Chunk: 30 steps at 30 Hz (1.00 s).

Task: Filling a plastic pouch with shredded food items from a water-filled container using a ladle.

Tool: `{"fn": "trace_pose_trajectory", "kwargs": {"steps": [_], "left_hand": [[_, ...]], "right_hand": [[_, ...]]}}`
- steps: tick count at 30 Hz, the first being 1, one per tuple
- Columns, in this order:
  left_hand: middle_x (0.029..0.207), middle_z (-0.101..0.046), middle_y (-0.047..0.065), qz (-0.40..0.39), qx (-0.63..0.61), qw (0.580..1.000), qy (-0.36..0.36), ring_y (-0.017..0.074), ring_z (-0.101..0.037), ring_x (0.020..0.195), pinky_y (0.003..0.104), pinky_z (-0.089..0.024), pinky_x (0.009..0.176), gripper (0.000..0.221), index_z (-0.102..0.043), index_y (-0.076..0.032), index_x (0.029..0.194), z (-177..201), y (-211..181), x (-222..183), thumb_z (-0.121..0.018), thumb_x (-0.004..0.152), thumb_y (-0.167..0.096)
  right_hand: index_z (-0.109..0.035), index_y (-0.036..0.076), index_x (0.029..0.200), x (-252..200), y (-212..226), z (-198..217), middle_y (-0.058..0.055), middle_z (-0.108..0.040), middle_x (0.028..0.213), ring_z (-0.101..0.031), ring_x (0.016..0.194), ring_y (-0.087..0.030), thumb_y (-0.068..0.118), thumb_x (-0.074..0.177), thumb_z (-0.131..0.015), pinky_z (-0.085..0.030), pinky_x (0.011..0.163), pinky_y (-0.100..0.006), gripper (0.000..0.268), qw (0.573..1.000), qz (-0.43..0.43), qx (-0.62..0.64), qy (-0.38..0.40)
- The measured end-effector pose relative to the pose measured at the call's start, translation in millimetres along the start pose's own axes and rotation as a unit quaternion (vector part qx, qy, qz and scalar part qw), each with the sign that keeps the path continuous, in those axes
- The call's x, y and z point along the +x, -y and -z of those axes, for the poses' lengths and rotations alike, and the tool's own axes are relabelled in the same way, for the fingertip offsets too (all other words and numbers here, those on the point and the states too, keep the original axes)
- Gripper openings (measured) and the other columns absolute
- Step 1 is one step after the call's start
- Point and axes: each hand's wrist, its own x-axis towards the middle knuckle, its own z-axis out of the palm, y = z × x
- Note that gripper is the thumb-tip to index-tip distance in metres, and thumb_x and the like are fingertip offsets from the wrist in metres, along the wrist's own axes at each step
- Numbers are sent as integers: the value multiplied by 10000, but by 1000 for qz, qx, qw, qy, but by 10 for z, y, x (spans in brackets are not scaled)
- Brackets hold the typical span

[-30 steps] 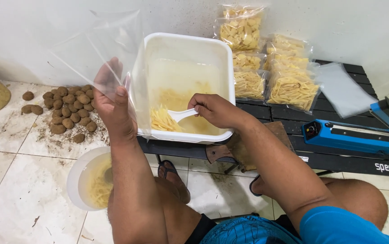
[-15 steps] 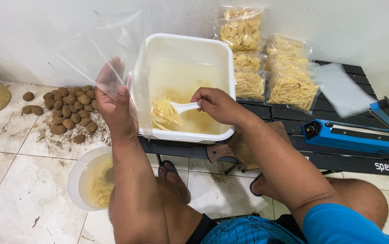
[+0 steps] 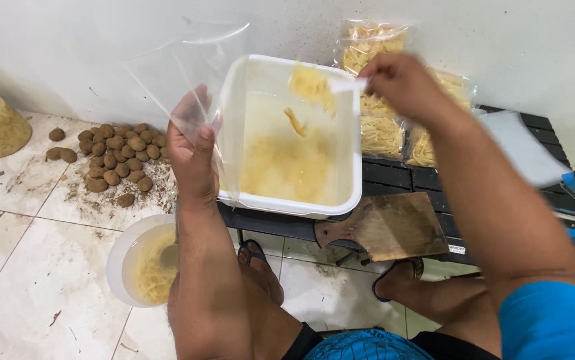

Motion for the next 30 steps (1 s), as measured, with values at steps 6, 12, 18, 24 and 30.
{"fn": "trace_pose_trajectory", "kwargs": {"steps": [6,12,18,24,30], "left_hand": [[1516,-508,185,26,-4,1000,-10,272,-512,1410,382,-420,1212,706,-453,-6,1434,-6,10,16,-774,918,-366],[1506,-528,173,31,22,999,-11,283,-511,1418,429,-410,1218,718,-475,-31,1429,-14,-2,18,-780,897,-406],[1475,-569,143,47,37,998,-19,282,-524,1408,494,-415,1195,741,-514,-69,1404,-11,7,22,-805,847,-462],[1481,-534,149,27,-44,998,-28,341,-460,1447,617,-374,1227,759,-505,-100,1422,-16,-32,26,-849,857,-474],[1557,-461,77,47,-76,996,-18,324,-348,1535,579,-262,1293,919,-481,-176,1458,-84,-793,-345,-888,778,-641]], "right_hand": [[-725,77,1089,331,378,612,-63,-661,904,-594,798,-128,-10,1040,-562,-464,632,-249,191,994,92,-54,-6],[-753,59,1099,551,573,599,-62,-707,913,-660,805,-126,223,1120,-660,-504,709,-252,189,987,150,-50,-11],[-736,103,1067,555,850,471,-18,-695,889,-648,786,-90,250,1117,-668,-495,692,-228,169,990,141,-14,7],[-726,96,1073,567,803,436,-25,-662,855,-614,768,-82,151,1110,-603,-453,642,-194,139,991,124,37,38],[-718,91,1063,448,565,432,-42,-680,888,-619,796,-93,-3,1019,-577,-468,681,-201,175,991,93,66,72]]}}
